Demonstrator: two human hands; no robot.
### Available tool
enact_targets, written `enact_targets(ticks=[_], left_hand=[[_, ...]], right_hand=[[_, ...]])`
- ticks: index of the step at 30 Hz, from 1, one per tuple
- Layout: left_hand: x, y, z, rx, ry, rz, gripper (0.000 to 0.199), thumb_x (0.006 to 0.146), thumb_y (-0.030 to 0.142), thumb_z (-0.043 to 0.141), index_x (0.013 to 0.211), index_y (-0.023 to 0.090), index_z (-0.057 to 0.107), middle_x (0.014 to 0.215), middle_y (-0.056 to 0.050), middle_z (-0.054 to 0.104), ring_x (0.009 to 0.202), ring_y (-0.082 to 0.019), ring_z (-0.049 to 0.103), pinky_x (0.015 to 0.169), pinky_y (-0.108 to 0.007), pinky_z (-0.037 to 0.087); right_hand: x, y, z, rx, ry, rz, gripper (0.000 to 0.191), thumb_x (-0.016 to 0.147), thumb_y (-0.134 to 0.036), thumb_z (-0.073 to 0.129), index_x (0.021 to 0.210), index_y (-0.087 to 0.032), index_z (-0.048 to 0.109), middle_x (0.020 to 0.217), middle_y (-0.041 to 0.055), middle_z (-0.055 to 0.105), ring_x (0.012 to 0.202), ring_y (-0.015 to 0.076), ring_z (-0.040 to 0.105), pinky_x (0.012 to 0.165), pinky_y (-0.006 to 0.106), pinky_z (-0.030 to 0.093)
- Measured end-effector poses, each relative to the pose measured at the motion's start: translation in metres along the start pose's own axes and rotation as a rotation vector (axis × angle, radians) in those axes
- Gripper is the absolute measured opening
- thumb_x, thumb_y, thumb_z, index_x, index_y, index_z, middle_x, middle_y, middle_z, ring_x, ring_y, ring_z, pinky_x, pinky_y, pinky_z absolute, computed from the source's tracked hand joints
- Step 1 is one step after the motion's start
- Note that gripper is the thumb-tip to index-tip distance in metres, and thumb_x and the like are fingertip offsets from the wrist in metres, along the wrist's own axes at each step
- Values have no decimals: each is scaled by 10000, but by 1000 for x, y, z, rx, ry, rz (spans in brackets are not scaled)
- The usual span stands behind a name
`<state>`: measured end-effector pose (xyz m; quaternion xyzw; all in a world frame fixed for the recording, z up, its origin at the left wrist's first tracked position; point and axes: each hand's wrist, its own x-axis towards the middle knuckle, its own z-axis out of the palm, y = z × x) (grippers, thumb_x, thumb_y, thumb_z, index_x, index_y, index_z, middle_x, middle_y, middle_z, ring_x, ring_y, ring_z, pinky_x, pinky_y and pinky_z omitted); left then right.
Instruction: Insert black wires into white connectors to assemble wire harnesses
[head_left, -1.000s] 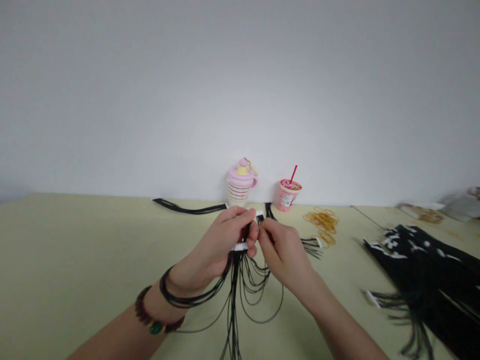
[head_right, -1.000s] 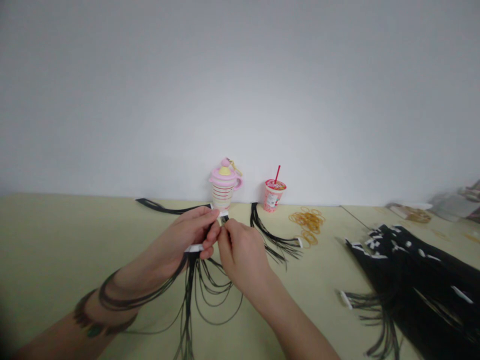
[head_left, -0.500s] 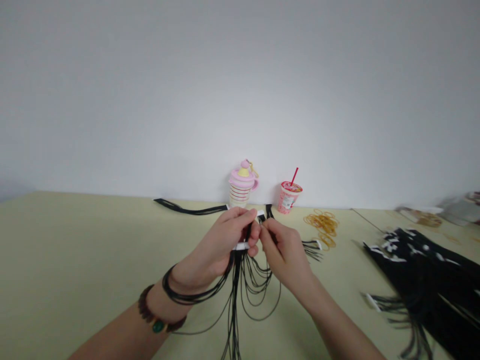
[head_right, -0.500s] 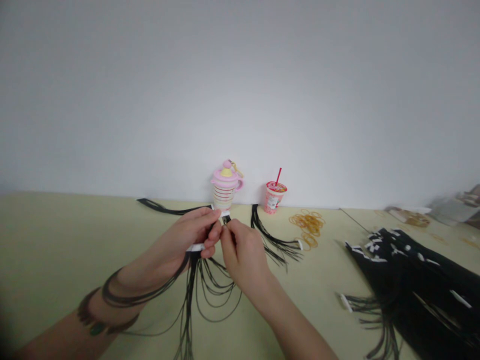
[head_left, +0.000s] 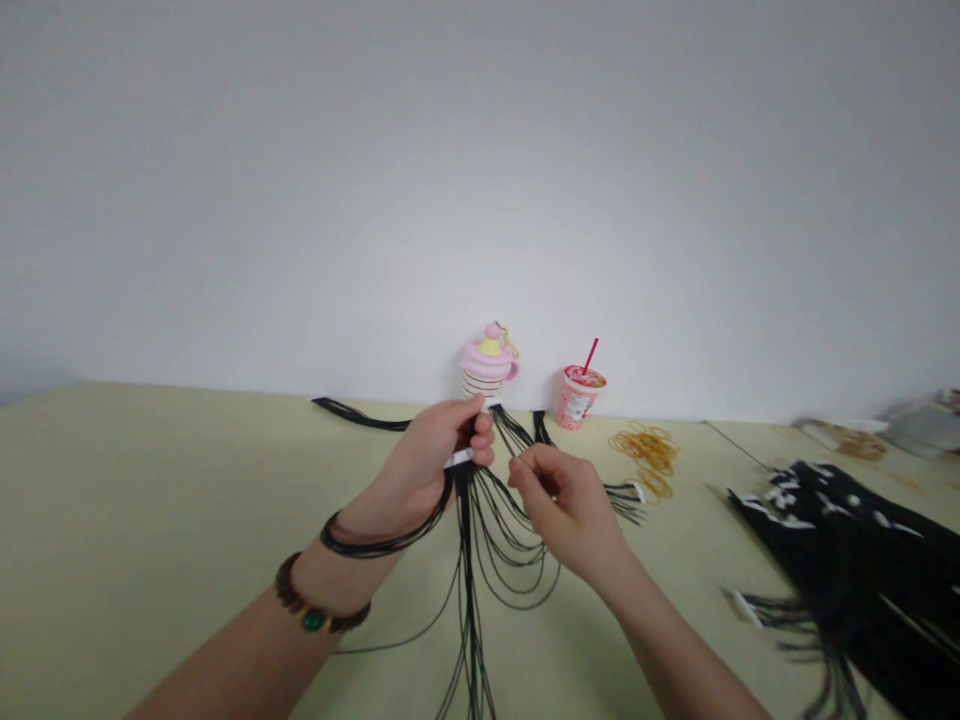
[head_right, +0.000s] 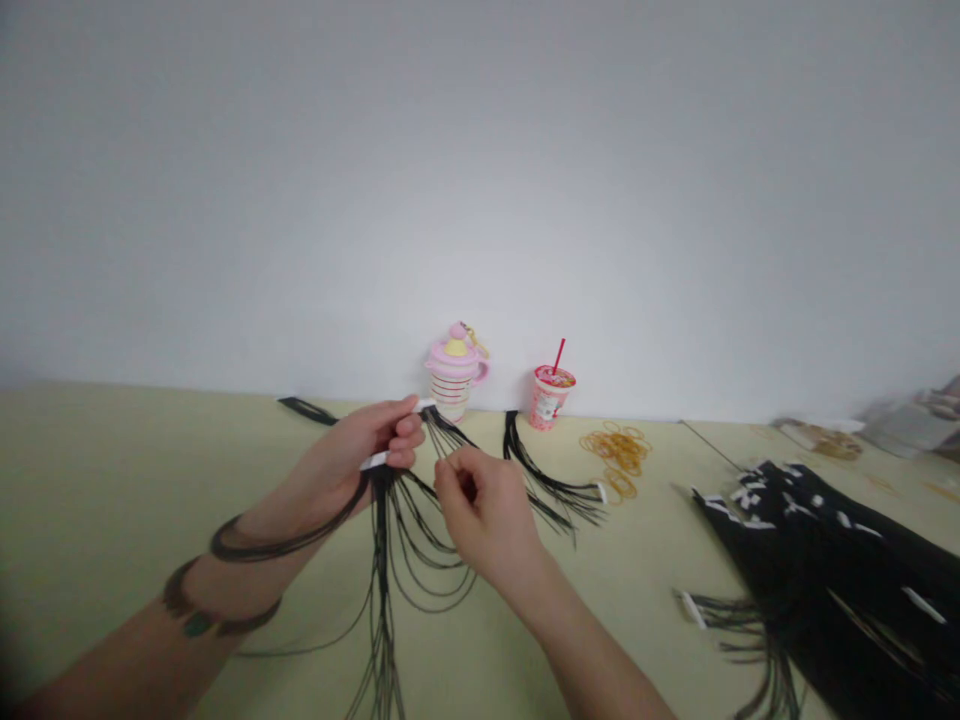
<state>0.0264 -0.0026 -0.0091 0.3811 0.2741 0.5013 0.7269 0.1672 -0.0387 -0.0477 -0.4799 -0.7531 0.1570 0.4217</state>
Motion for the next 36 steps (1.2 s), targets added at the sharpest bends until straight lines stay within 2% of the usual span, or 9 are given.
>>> enact_targets(ticks=[4, 10, 12, 14, 17, 21, 24, 31, 36], left_hand=[[-1, 18, -6, -184, 99, 94, 248, 820, 76, 369, 581, 121, 416, 502, 31, 406, 357, -11, 336, 326, -107, 300], [0, 16, -7, -241, 149, 156, 225, 814, 79, 394, 596, 131, 417, 510, 25, 409, 372, -23, 352, 327, -112, 324], [1, 14, -6, -251, 174, 175, 216, 808, 72, 403, 602, 133, 419, 512, 24, 413, 376, -26, 359, 329, -113, 329], [1, 13, -6, -264, 185, 187, 219, 809, 68, 398, 601, 132, 419, 510, 24, 413, 375, -25, 362, 329, -111, 331], [-1, 15, -5, -270, 171, 194, 234, 816, 71, 380, 593, 127, 421, 505, 26, 409, 373, -21, 366, 331, -108, 334], [-6, 15, -2, -242, 143, 173, 243, 819, 90, 382, 582, 124, 420, 500, 33, 394, 368, -16, 356, 329, -107, 327], [-8, 8, 2, -246, 101, 124, 217, 809, 107, 411, 593, 130, 416, 512, 37, 393, 376, -16, 355, 335, -107, 323], [1, -17, 7, -233, 60, 77, 152, 771, 163, 498, 637, 137, 430, 524, 45, 422, 398, -21, 399, 368, -112, 344], [4, -24, 3, -156, 88, 72, 187, 748, 221, 539, 625, 143, 422, 514, 46, 440, 392, -37, 429, 363, -133, 338]], right_hand=[[1, 6, -1, -51, -58, -22, 176, 851, -245, 406, 749, -163, 525, 512, -46, 443, 458, 74, 410, 455, 178, 288], [-7, -10, -2, -160, 280, -216, 184, 756, -176, 515, 939, -168, 535, 886, 62, 547, 801, 150, 507, 679, 249, 404], [-14, -21, -1, -78, 185, -275, 92, 761, -139, 491, 833, -176, 535, 786, 24, 557, 721, 119, 511, 654, 221, 404], [-20, -29, 0, -53, -51, -280, 107, 758, -96, 463, 762, -181, 528, 683, -11, 558, 614, 91, 503, 584, 190, 392], [-22, -28, 3, -196, -252, -198, 176, 750, -58, 426, 752, -170, 562, 705, 14, 595, 638, 109, 541, 601, 203, 400], [-18, -21, 7, -283, -202, -165, 248, 747, -43, 402, 863, -153, 592, 853, 73, 625, 797, 157, 578, 713, 239, 417], [-15, -22, 7, -188, -185, -204, 264, 779, -68, 395, 934, -167, 584, 827, 48, 631, 725, 130, 575, 667, 208, 409], [-11, -24, 2, -89, -63, -153, 242, 820, -146, 416, 619, -158, 549, 540, -25, 522, 489, 71, 457, 501, 179, 317], [-7, -20, 1, -97, -51, -153, 194, 806, -167, 469, 633, -160, 555, 545, -32, 536, 485, 63, 449, 490, 173, 297]])
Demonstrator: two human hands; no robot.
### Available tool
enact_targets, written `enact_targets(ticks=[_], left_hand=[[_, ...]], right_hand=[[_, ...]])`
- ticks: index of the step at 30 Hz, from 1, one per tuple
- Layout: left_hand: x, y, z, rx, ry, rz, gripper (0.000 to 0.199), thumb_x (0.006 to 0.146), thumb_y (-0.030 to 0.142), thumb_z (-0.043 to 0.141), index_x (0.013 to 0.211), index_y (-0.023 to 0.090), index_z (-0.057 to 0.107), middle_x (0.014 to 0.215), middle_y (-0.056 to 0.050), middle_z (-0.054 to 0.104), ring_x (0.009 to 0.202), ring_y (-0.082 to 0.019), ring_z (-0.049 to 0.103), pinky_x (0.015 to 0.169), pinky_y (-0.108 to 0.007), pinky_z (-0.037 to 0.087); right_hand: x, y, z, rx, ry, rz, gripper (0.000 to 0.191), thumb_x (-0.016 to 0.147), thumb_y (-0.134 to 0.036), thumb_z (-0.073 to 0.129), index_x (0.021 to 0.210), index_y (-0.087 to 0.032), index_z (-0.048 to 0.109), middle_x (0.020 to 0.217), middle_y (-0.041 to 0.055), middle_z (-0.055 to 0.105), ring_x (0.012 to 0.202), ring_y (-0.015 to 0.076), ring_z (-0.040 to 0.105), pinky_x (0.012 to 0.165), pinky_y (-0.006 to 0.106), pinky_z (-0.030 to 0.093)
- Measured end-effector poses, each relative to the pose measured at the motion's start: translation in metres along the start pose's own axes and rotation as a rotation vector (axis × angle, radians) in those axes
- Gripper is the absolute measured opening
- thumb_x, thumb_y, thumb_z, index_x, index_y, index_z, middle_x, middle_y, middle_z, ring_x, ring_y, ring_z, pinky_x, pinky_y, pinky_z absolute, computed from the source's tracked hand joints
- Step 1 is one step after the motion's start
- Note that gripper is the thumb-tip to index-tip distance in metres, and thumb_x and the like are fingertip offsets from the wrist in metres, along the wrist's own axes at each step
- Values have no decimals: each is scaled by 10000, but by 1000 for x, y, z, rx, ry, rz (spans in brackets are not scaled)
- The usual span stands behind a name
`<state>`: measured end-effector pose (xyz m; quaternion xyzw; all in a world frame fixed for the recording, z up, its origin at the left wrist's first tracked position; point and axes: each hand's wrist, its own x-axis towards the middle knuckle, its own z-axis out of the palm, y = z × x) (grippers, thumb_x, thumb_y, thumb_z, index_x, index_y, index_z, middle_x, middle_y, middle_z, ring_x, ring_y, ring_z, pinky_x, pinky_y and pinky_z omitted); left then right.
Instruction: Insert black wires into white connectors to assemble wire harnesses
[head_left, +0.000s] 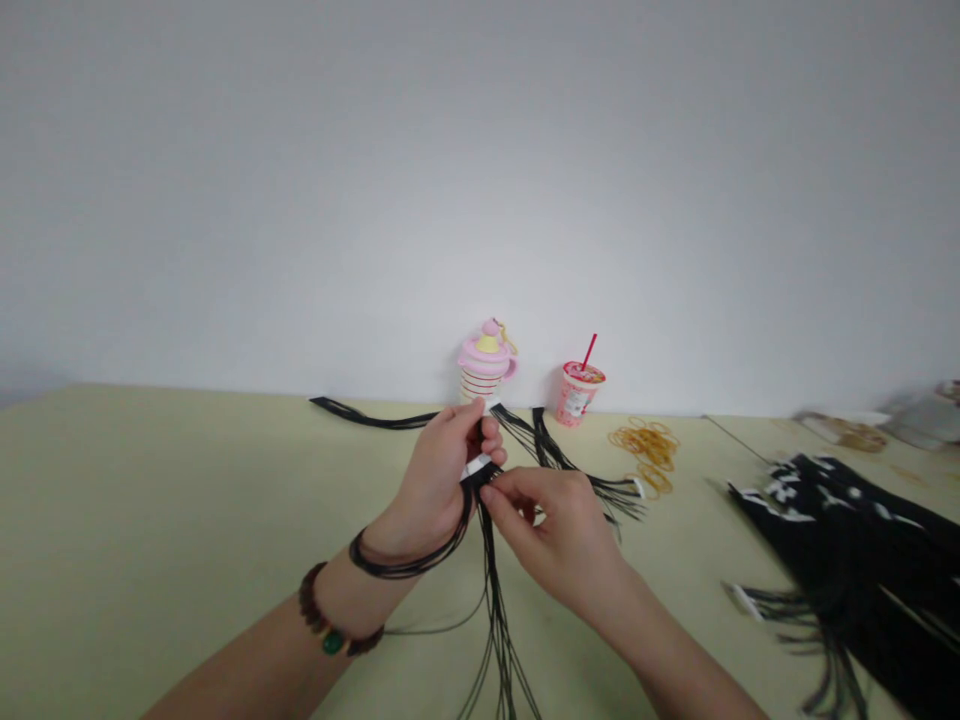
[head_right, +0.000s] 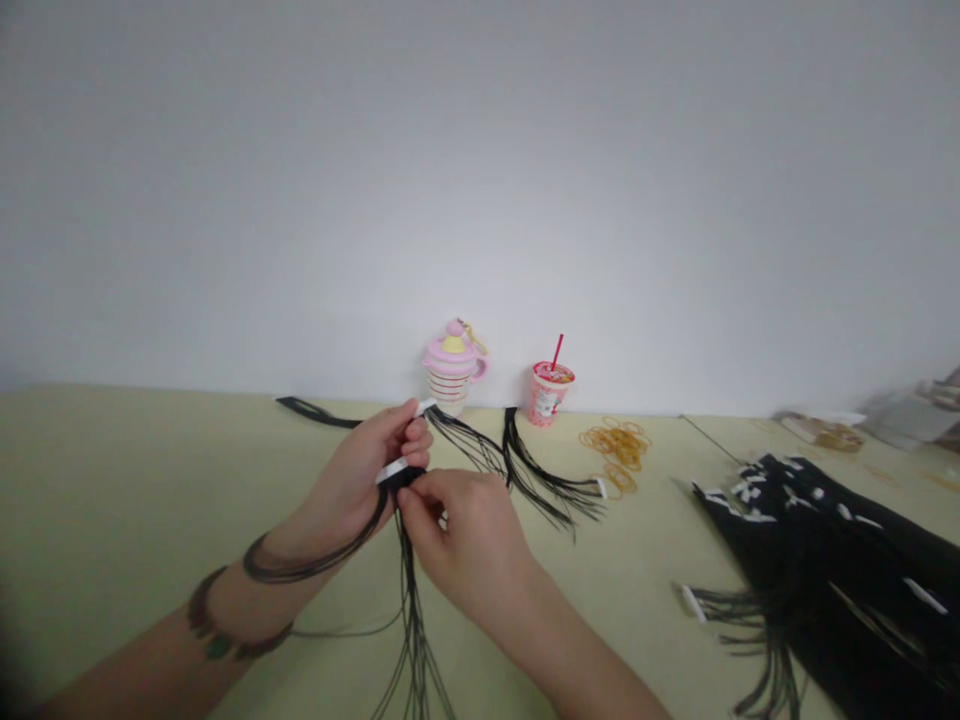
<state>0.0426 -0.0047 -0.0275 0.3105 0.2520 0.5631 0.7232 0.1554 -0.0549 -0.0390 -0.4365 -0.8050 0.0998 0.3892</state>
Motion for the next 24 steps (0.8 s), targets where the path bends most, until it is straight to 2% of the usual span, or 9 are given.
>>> enact_targets(ticks=[4, 9, 11, 12, 14, 17, 19, 21, 24], left_hand=[[-1, 3, 1, -1, 3, -14, 175, 768, 192, 500, 623, 143, 416, 509, 46, 429, 386, -36, 421, 363, -135, 332], [-2, 10, 5, -28, 70, 46, 181, 771, 140, 488, 613, 147, 400, 503, 45, 417, 384, -34, 393, 353, -134, 332], [1, 13, 3, -90, 100, 74, 175, 778, 105, 463, 615, 140, 410, 501, 40, 418, 385, -33, 386, 348, -130, 333], [3, 14, 1, -129, 115, 78, 180, 786, 89, 443, 615, 135, 414, 498, 38, 416, 384, -31, 383, 345, -127, 333], [9, 19, -4, -197, 146, 71, 209, 805, 68, 395, 605, 128, 410, 486, 36, 405, 377, -25, 373, 344, -115, 334], [15, 29, -10, -241, 186, 69, 256, 829, 63, 335, 589, 131, 391, 469, 39, 384, 360, -12, 356, 342, -93, 336], [16, 36, -12, -259, 208, 78, 267, 833, 61, 321, 584, 135, 385, 461, 39, 377, 351, -12, 357, 339, -87, 336], [15, 41, -13, -271, 221, 84, 268, 827, 54, 321, 580, 137, 385, 454, 38, 374, 346, -15, 361, 333, -87, 335], [14, 46, -13, -283, 235, 90, 264, 811, 34, 326, 575, 135, 388, 451, 36, 378, 343, -13, 360, 330, -82, 328]], right_hand=[[1, 0, -2, -1, -37, 1, 192, 821, -167, 450, 654, -162, 544, 575, -26, 553, 511, 68, 465, 508, 175, 304], [1, 1, -4, 60, -74, 70, 150, 799, -161, 456, 683, -167, 552, 592, -26, 562, 524, 70, 483, 520, 176, 328], [1, 3, -8, 150, -71, 101, 87, 746, -120, 485, 775, -172, 548, 588, -40, 544, 524, 68, 474, 529, 175, 344], [2, 4, -11, 221, -72, 117, 135, 723, -105, 493, 830, -174, 539, 577, -49, 526, 519, 67, 462, 527, 177, 347], [2, 9, -23, 419, -98, 155, 169, 702, -104, 502, 856, -165, 539, 540, -57, 489, 490, 66, 429, 491, 179, 333], [1, 18, -54, 810, -122, 197, 66, 697, -151, 523, 693, -146, 588, 479, -39, 478, 422, 58, 381, 422, 182, 283], [-4, 24, -78, 1040, -78, 160, 111, 699, -219, 528, 656, -157, 609, 447, -28, 482, 392, 63, 375, 430, 209, 314], [-10, 28, -100, 1170, 22, 95, 129, 689, -261, 545, 672, -164, 629, 446, -32, 467, 376, 55, 360, 463, 232, 368], [-17, 32, -123, 1248, 250, 53, 75, 639, -205, 631, 702, -163, 633, 483, -54, 432, 375, 21, 306, 469, 192, 401]])
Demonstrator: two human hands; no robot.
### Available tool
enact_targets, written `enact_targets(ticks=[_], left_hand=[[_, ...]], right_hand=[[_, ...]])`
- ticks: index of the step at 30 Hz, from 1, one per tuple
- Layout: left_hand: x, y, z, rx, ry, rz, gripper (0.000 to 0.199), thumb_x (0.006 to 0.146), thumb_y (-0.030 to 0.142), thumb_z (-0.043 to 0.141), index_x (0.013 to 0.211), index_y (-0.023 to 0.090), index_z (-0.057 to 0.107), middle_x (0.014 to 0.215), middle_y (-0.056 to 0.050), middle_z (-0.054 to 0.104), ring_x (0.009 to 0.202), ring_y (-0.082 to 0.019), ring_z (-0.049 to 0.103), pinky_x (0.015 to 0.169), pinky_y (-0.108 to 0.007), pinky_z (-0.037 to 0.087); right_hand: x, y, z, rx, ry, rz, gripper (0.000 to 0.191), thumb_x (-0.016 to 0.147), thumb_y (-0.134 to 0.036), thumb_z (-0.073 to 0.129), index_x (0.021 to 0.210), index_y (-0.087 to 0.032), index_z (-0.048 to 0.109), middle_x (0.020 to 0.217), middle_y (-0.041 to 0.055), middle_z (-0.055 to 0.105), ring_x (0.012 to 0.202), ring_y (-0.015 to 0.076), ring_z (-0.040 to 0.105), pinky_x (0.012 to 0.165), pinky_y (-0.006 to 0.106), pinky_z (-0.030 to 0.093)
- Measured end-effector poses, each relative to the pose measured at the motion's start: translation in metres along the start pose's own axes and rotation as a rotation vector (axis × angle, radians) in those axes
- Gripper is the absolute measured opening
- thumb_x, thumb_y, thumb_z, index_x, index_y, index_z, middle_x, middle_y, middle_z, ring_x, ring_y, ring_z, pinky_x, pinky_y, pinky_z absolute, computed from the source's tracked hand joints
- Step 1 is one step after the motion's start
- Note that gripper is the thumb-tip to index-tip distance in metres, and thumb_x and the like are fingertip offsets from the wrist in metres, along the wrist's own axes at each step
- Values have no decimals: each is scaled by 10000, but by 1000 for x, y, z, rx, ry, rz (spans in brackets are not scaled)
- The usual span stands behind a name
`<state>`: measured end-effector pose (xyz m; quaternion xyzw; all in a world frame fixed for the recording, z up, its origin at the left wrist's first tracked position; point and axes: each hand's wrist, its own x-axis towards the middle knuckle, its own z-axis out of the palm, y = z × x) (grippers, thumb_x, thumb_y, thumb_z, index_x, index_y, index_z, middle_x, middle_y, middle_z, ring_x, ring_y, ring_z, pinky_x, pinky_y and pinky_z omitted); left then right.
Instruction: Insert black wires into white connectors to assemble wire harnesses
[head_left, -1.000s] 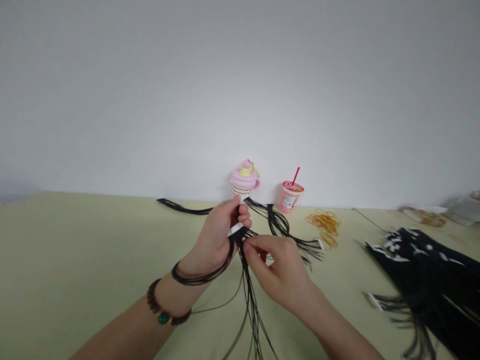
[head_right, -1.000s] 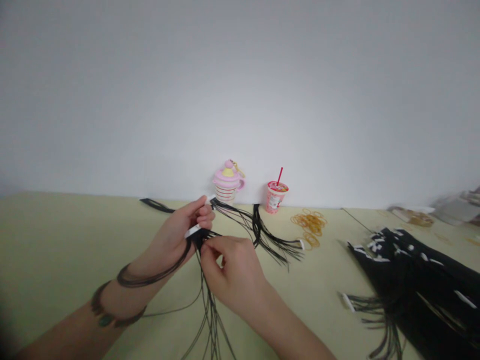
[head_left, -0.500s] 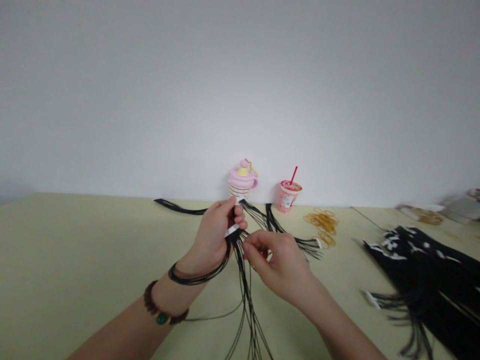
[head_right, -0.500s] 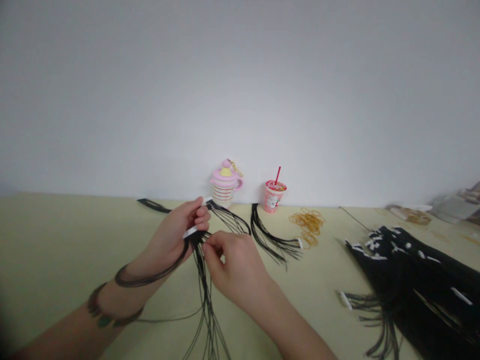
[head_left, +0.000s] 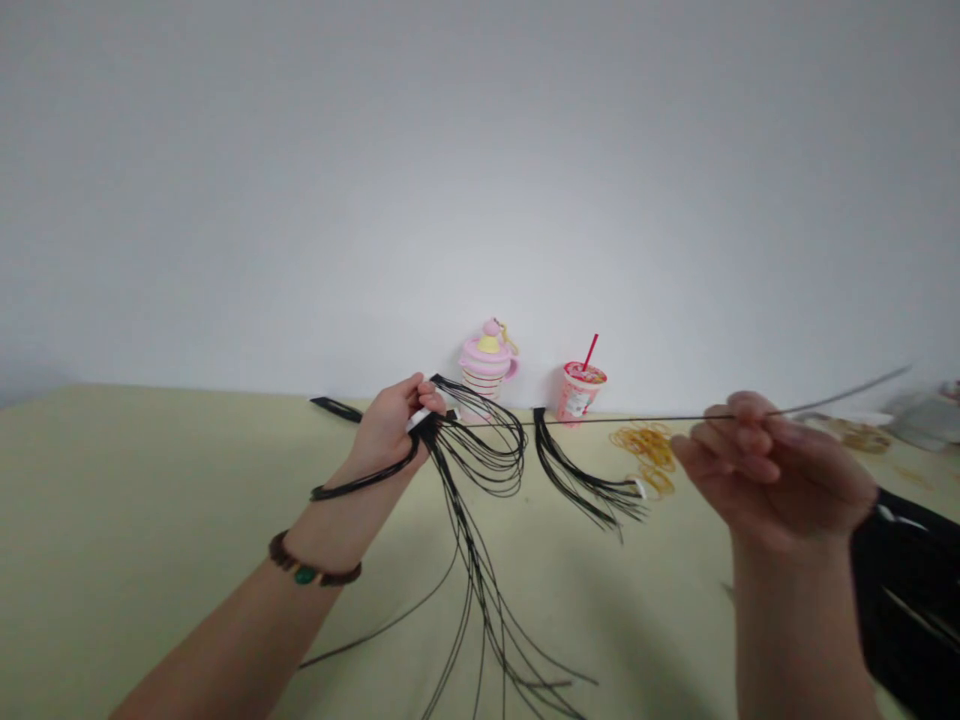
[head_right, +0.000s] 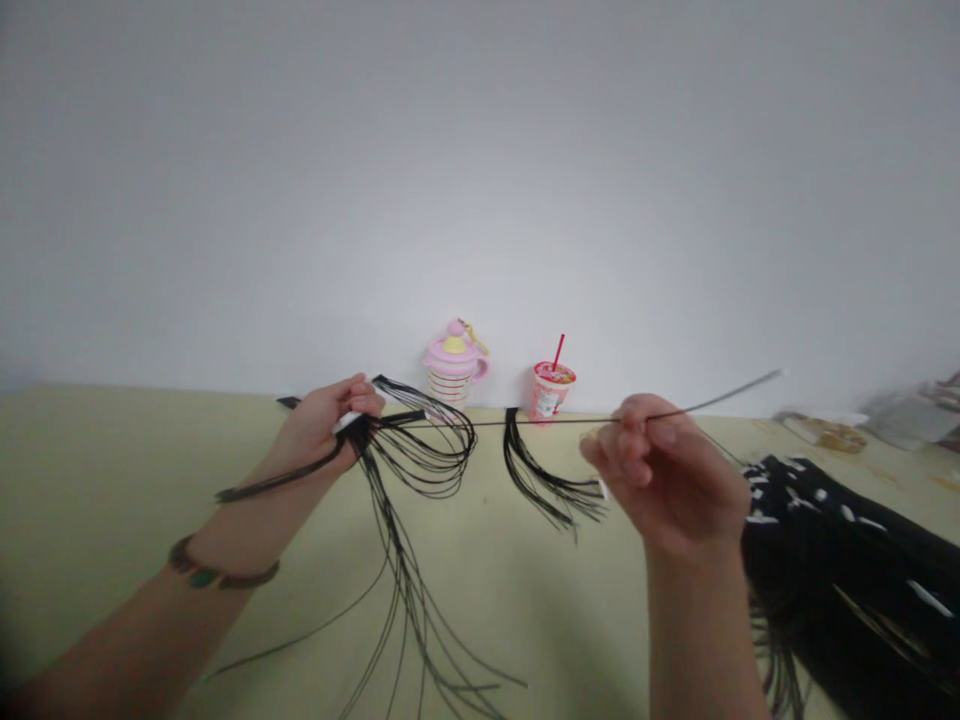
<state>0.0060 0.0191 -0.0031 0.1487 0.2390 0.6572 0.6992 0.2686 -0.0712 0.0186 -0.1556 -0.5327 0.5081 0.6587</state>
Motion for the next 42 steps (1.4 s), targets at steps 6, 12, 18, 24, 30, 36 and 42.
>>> enact_targets(ticks=[6, 12, 18, 24, 30, 36, 42], left_hand=[[3, -3, -1, 22, -31, -18, 273, 811, 35, 327, 562, 131, 385, 449, 42, 372, 345, -5, 358, 338, -73, 321], [-6, -24, -2, 143, -146, -133, 244, 807, 73, 395, 568, 115, 427, 479, 27, 409, 352, -20, 358, 328, -114, 310], [-28, -40, -2, 510, -391, -71, 308, 790, 291, 496, 538, 117, 471, 463, 30, 419, 356, -34, 382, 353, -149, 311], [-34, -45, -2, 668, -413, -38, 379, 807, 351, 451, 503, 124, 469, 430, 27, 412, 360, -60, 421, 389, -186, 315], [-34, -46, -1, 644, -394, -53, 343, 796, 348, 468, 528, 134, 464, 445, 29, 427, 361, -63, 419, 389, -194, 310], [-35, -46, -2, 635, -384, -55, 336, 796, 342, 470, 532, 133, 465, 449, 31, 426, 360, -60, 413, 386, -192, 314], [-37, -46, 0, 612, -368, -53, 298, 781, 328, 489, 550, 141, 467, 453, 32, 437, 362, -61, 401, 380, -196, 321]], right_hand=[[5, -7, -4, 98, 257, -186, 33, 767, -227, 592, 759, -221, 623, 709, -33, 500, 463, 0, 370, 440, 109, 372], [13, 40, 15, -411, 324, -216, 81, 702, -179, 647, 783, -186, 647, 585, -31, 535, 445, 29, 420, 419, 158, 337], [4, 92, 49, -945, 32, -2, 186, 795, -267, 536, 660, -143, 570, 488, -38, 465, 428, 46, 403, 406, 167, 287], [3, 100, 51, -1046, -67, 2, 206, 804, -207, 479, 642, -131, 581, 483, -49, 425, 439, 34, 349, 416, 151, 247], [4, 101, 49, -1039, -63, 25, 188, 793, -200, 482, 661, -131, 596, 485, -48, 438, 431, 34, 342, 406, 145, 232], [3, 104, 48, -1051, -55, 41, 197, 804, -218, 473, 661, -141, 585, 484, -49, 438, 430, 38, 361, 409, 141, 251], [2, 101, 50, -1058, -68, 33, 232, 830, -236, 434, 658, -142, 556, 498, -43, 421, 442, 47, 369, 415, 149, 260]])
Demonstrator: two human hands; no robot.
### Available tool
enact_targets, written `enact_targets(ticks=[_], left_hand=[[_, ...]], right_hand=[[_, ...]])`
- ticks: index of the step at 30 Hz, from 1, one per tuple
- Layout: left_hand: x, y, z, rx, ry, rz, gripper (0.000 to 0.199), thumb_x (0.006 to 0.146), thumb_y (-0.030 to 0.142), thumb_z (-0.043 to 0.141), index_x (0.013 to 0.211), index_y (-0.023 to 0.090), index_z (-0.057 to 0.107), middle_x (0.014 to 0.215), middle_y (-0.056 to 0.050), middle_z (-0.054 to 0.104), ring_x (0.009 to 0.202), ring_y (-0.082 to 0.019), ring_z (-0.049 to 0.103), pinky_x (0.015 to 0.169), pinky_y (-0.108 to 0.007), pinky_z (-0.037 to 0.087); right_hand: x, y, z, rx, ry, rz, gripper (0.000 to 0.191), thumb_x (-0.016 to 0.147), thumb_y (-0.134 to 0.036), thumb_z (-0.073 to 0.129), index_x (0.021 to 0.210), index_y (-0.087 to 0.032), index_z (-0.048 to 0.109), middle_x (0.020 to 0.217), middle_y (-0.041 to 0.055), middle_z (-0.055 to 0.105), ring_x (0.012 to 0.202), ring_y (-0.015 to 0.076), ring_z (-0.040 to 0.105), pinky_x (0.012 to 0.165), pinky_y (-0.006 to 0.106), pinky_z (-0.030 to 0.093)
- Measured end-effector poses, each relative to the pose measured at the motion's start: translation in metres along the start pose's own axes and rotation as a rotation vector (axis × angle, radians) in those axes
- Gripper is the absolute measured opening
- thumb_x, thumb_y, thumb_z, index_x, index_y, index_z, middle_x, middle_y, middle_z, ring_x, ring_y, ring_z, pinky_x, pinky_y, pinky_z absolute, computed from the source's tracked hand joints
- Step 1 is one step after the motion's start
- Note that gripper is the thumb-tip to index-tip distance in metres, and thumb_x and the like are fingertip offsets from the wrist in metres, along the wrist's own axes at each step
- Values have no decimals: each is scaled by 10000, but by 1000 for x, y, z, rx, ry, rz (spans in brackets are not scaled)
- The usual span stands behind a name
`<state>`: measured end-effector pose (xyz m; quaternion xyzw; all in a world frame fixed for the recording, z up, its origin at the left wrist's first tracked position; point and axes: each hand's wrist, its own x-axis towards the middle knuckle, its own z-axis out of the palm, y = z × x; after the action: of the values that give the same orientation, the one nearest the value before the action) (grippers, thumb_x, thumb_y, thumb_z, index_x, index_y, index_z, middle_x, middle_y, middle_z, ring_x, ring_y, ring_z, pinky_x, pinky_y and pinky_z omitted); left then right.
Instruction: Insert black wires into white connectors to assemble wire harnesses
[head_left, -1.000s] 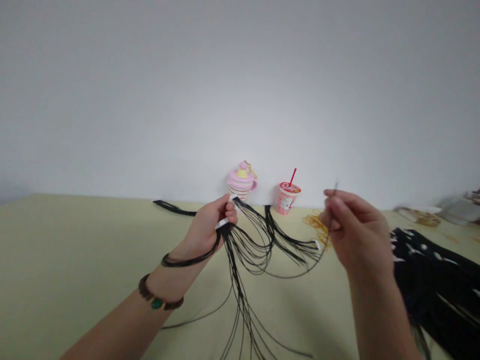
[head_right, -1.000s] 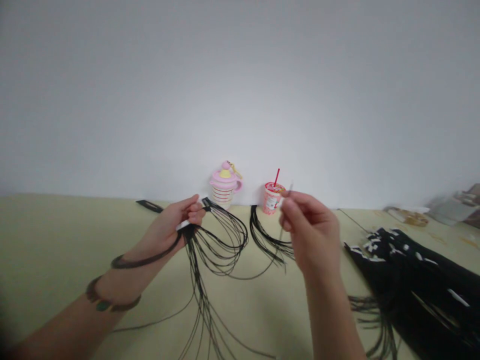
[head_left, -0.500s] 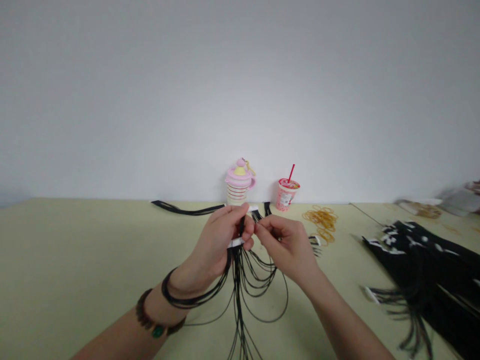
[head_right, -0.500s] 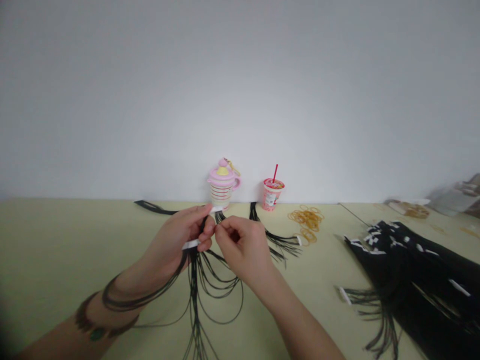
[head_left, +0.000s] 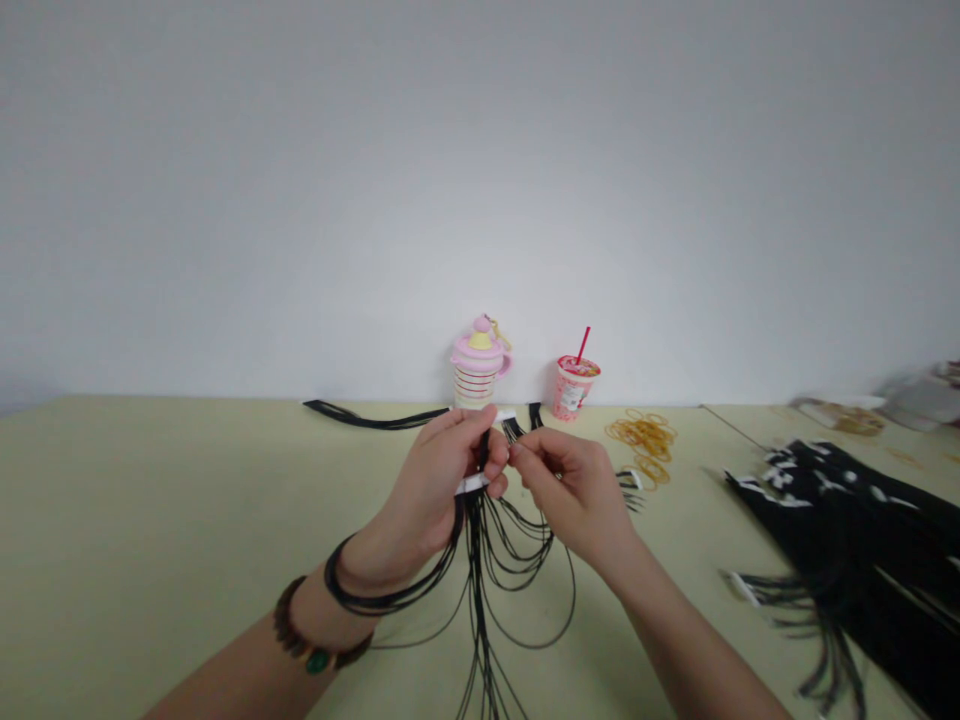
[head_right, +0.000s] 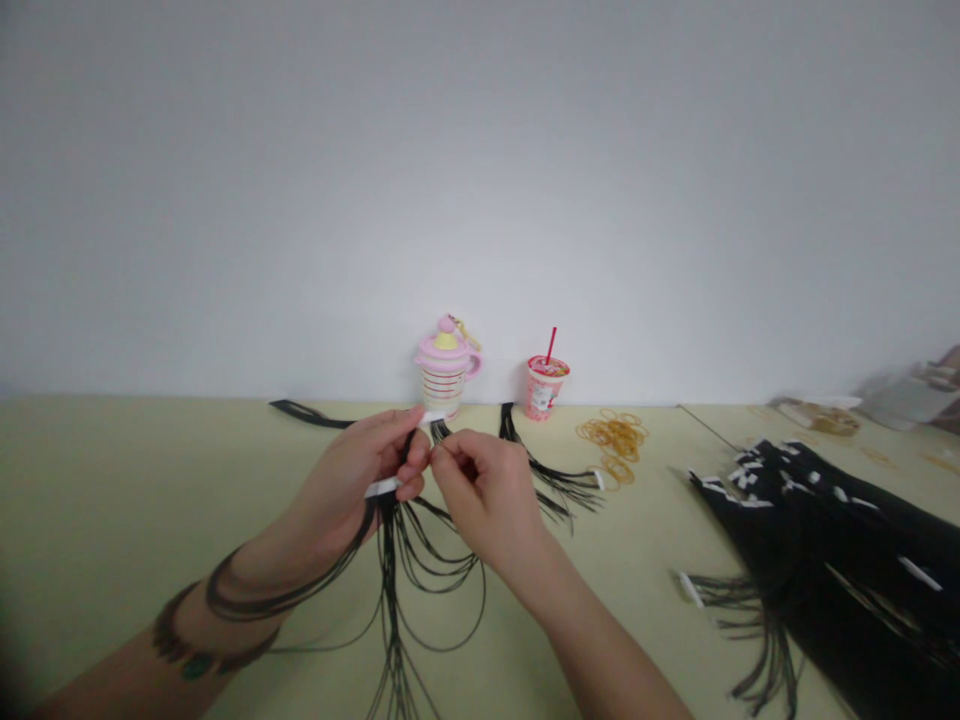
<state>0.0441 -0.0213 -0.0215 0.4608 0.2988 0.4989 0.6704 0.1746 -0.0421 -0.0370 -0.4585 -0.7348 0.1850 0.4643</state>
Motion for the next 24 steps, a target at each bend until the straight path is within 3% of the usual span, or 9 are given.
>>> enact_targets(ticks=[13, 24], left_hand=[[0, 2, 2, 13, -3, -13, 305, 770, 323, 500, 526, 146, 455, 430, 34, 433, 353, -61, 406, 374, -192, 321], [-2, 5, 6, 39, 47, 23, 258, 767, 281, 504, 548, 157, 448, 454, 36, 437, 362, -67, 397, 351, -192, 335]], right_hand=[[0, -5, 1, -108, -8, -58, 260, 849, -195, 379, 609, -154, 469, 521, -35, 437, 470, 59, 377, 463, 171, 260], [0, -3, 4, -169, 55, -127, 204, 841, -177, 394, 686, -153, 526, 608, 1, 526, 564, 94, 457, 525, 198, 311]])
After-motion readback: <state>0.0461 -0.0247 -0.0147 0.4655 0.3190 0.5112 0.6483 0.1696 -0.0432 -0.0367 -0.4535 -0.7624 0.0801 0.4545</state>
